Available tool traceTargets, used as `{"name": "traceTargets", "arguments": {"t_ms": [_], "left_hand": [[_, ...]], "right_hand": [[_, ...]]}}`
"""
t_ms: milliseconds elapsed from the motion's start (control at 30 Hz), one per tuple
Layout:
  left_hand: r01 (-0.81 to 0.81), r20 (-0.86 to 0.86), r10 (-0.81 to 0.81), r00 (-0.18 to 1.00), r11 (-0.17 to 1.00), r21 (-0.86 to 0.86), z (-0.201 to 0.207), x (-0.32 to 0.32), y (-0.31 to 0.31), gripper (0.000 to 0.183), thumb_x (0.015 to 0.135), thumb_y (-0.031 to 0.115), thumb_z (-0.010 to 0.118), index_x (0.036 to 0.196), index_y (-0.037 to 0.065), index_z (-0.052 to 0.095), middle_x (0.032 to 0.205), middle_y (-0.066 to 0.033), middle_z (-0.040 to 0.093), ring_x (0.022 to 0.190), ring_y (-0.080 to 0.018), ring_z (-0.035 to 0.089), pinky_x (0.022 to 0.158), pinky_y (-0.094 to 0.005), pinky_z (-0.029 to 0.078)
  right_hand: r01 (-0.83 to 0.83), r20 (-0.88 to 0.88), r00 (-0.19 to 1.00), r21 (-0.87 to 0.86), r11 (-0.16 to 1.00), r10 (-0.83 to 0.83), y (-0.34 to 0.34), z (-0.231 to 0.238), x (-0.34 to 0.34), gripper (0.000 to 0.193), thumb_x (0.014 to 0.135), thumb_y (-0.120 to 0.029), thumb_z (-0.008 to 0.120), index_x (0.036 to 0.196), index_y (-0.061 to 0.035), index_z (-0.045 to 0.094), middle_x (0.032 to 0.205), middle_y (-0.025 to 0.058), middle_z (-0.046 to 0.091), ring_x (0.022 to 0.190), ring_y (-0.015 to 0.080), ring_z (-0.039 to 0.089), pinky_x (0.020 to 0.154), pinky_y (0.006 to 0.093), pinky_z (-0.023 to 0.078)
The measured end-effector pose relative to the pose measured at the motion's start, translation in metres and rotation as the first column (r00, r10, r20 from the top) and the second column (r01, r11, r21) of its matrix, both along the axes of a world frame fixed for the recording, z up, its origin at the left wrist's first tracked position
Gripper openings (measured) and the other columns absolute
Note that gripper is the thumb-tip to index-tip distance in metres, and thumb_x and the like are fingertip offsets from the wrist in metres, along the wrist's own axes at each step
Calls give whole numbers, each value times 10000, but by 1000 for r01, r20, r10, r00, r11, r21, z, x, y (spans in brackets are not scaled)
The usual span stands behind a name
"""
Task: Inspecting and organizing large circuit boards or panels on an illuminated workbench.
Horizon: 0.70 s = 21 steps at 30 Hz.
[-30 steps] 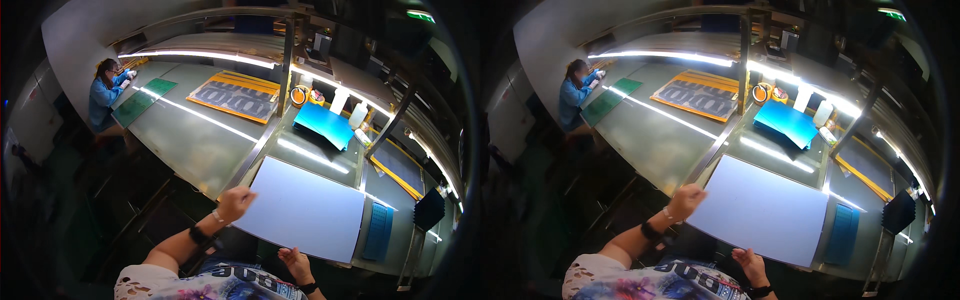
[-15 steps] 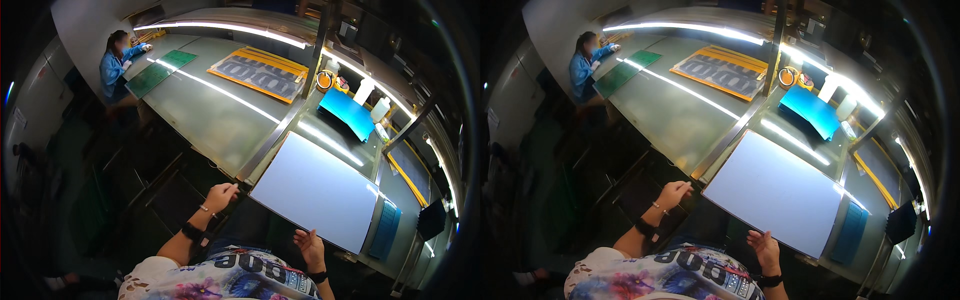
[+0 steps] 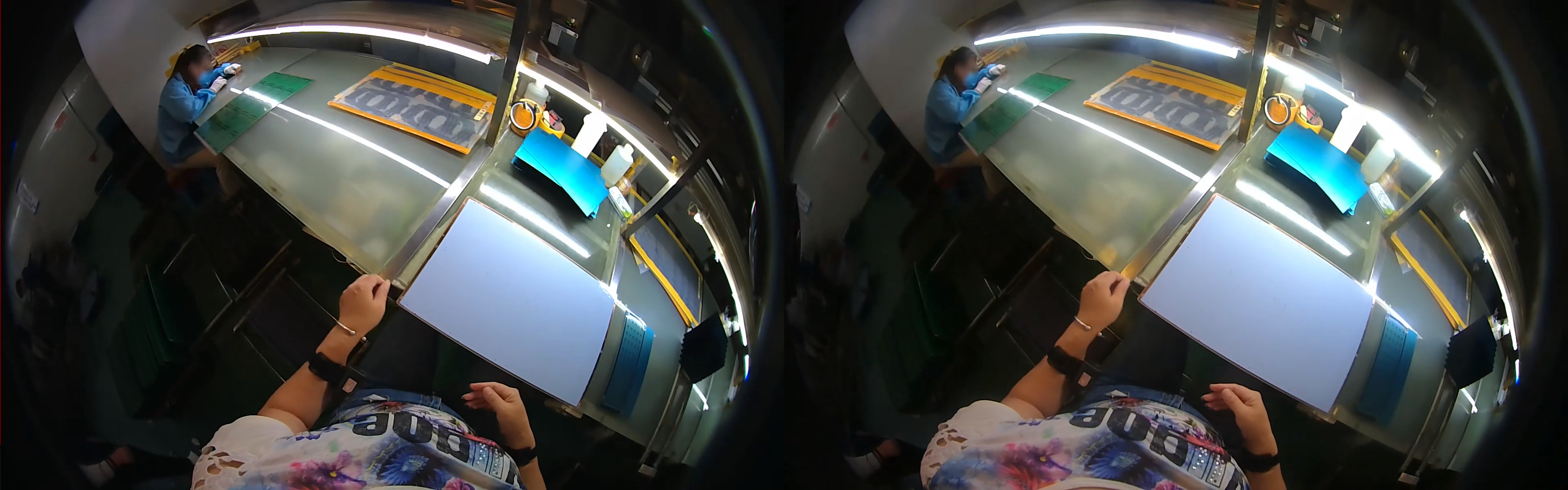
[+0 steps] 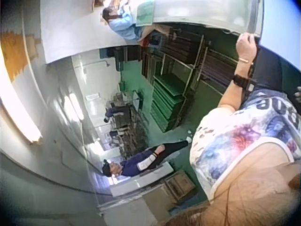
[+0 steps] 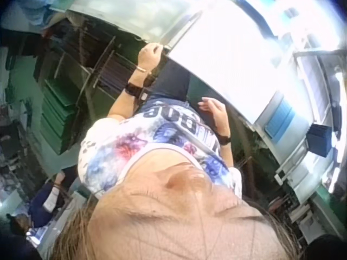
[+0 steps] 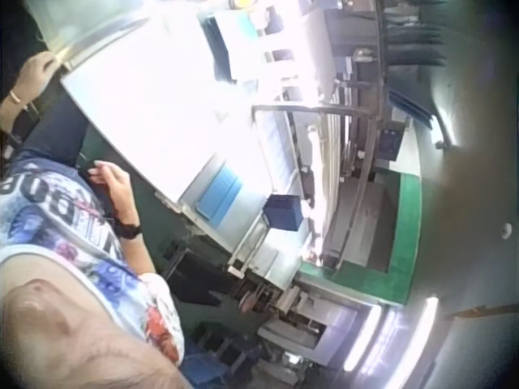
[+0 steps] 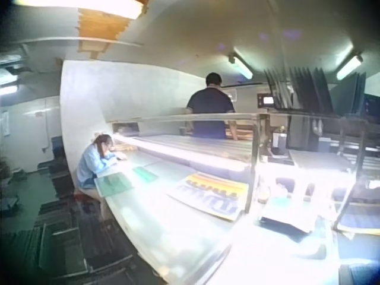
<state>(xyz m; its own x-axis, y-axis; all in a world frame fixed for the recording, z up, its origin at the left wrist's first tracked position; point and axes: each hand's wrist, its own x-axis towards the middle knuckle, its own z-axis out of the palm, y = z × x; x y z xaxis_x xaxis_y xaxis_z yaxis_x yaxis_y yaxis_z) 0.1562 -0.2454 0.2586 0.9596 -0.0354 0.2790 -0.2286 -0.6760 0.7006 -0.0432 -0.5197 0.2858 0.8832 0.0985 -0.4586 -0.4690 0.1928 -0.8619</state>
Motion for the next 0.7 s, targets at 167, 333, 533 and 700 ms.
{"name": "traceTargets", "arguments": {"t_ms": [167, 333, 533, 700], "left_hand": [[-25, 87, 27, 996, 999, -27, 4, 8, 12, 104, 806, 143, 607, 770, 47, 591, 811, -123, 598, 782, -312, 581, 683, -393, 456], [-93, 339, 14, 941, 972, 216, 12, 74, 34, 365, 840, 240, 592, 1147, 45, 559, 1257, -206, 482, 1170, -367, 435, 985, -425, 352], [-191, -47, 249, 967, 837, 513, -16, 158, 49, 581, 880, 497, 441, 1366, 182, 391, 1465, -120, 262, 1362, -316, 196, 1091, -497, 160], [-338, 23, 403, 915, 733, 590, -36, 161, 54, 569, 885, 522, 407, 1372, 229, 381, 1470, -62, 270, 1368, -285, 192, 1089, -523, 125]], "right_hand": [[90, 82, 993, -98, 991, -82, -8, 11, -6, 247, 924, -138, 478, 1014, 50, 611, 874, 147, 671, 782, 183, 644, 753, 289, 509], [194, 129, 977, -181, 964, -172, -22, 28, -11, 226, 922, -132, 493, 975, 51, 615, 840, 135, 666, 747, 166, 632, 721, 277, 502], [716, 428, 698, -448, 535, -575, -141, 18, -54, 194, 934, -135, 493, 910, 22, 605, 766, 55, 603, 705, 126, 577, 693, 257, 476], [507, 572, 801, -805, -309, -176, -185, -19, -66, 284, 885, -90, 523, 1149, 15, 537, 1171, 167, 545, 1139, 311, 483, 972, 376, 367]]}}
